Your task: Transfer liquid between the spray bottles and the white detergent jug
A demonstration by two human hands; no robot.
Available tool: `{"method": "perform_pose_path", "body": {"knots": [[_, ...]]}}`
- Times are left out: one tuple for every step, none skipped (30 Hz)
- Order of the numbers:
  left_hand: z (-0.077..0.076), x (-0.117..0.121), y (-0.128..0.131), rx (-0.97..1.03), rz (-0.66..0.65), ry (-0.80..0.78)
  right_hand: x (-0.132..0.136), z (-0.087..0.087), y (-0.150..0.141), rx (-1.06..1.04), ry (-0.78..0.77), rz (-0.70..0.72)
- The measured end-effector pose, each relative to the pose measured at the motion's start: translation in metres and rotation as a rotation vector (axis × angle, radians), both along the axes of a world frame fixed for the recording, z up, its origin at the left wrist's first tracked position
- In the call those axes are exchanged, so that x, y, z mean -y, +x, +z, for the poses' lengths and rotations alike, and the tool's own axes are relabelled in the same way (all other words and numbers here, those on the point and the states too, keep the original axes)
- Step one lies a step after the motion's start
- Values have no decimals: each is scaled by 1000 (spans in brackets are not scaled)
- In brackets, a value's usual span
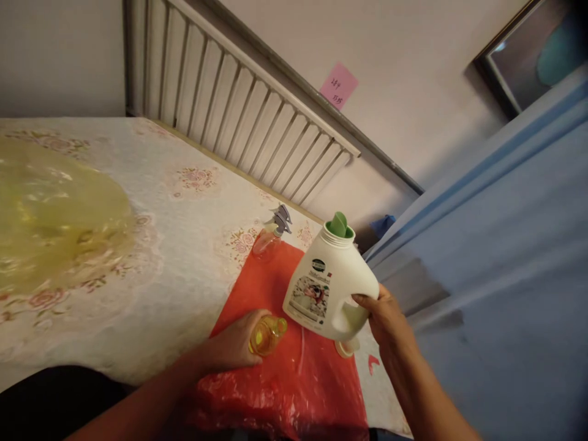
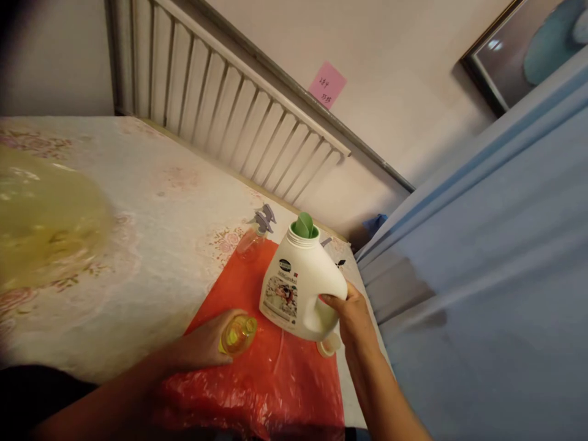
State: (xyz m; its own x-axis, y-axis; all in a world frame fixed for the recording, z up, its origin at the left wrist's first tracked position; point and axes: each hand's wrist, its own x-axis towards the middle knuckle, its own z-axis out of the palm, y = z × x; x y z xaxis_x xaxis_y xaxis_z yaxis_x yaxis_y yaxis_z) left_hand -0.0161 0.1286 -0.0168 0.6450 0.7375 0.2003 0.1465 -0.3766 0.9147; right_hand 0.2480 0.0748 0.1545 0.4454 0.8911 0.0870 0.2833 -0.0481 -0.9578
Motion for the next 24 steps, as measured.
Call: {"method": "perform_pose_path", "body": {"knots": [[-1, -1, 1, 12, -26, -5, -4, -4, -5, -28, 32, -20], [-4, -2, 1, 15, -49, -5, -7, -8, -9, -60, 57, -40], [-8, -3, 2, 9, -55, -9, -9, -12, -14, -91, 76, -59], [-12, -5, 3, -8, -46, -10, -11, -15, -18, -114, 92, -75], [-17, -6, 4, -24, -37, -8, -12, -19, -22, -128, 107, -88], [-20, -7, 4, -37, -34, -5, -13, -22, -25, -133, 125, -99], [-23, -8, 5, -43, -30, -2, -15, -25, -28, -131, 144, -108], [-24, -9, 4, -45, -26, 2, -15, -28, -29, -127, 162, -118], [-23, -8, 4, -48, -21, 3, -16, -31, -30, -127, 176, -129], [-20, -8, 2, -53, -11, 3, -17, -34, -31, -133, 184, -140], [-15, -6, 1, -61, 4, -3, -17, -38, -32, -144, 188, -147], [-10, -4, -1, -67, 19, -14, -17, -41, -33, -159, 191, -149], [-4, -2, -4, -68, 34, -27, -16, -45, -34, -178, 197, -147], [3, 1, -7, -64, 49, -42, -15, -49, -36, -199, 202, -141], [9, 4, -10, -56, 73, -57, -14, -54, -38, -221, 206, -132], [15, 8, -14, -46, 103, -75, -12, -58, -40, -243, 203, -123], [20, 13, -18, -40, 133, -94, -10, -63, -42, -265, 196, -118], [25, 18, -22, -39, 166, -110, -8, -69, -45, -282, 185, -114], [28, 23, -25, -44, 203, -122, -5, -75, -47, -294, 173, -109], [31, 28, -29, -51, 240, -126, -2, -81, -49, -302, 166, -105], [32, 34, -32, -62, 276, -121, 0, -87, -51, -309, 163, -102], [32, 40, -35, -73, 309, -109, 3, -93, -54, -315, 160, -100], [32, 46, -36, -84, 343, -96, 5, -99, -56, -316, 153, -98], [30, 52, -38, -96, 373, -86, 7, -104, -59, -315, 142, -96]]}}
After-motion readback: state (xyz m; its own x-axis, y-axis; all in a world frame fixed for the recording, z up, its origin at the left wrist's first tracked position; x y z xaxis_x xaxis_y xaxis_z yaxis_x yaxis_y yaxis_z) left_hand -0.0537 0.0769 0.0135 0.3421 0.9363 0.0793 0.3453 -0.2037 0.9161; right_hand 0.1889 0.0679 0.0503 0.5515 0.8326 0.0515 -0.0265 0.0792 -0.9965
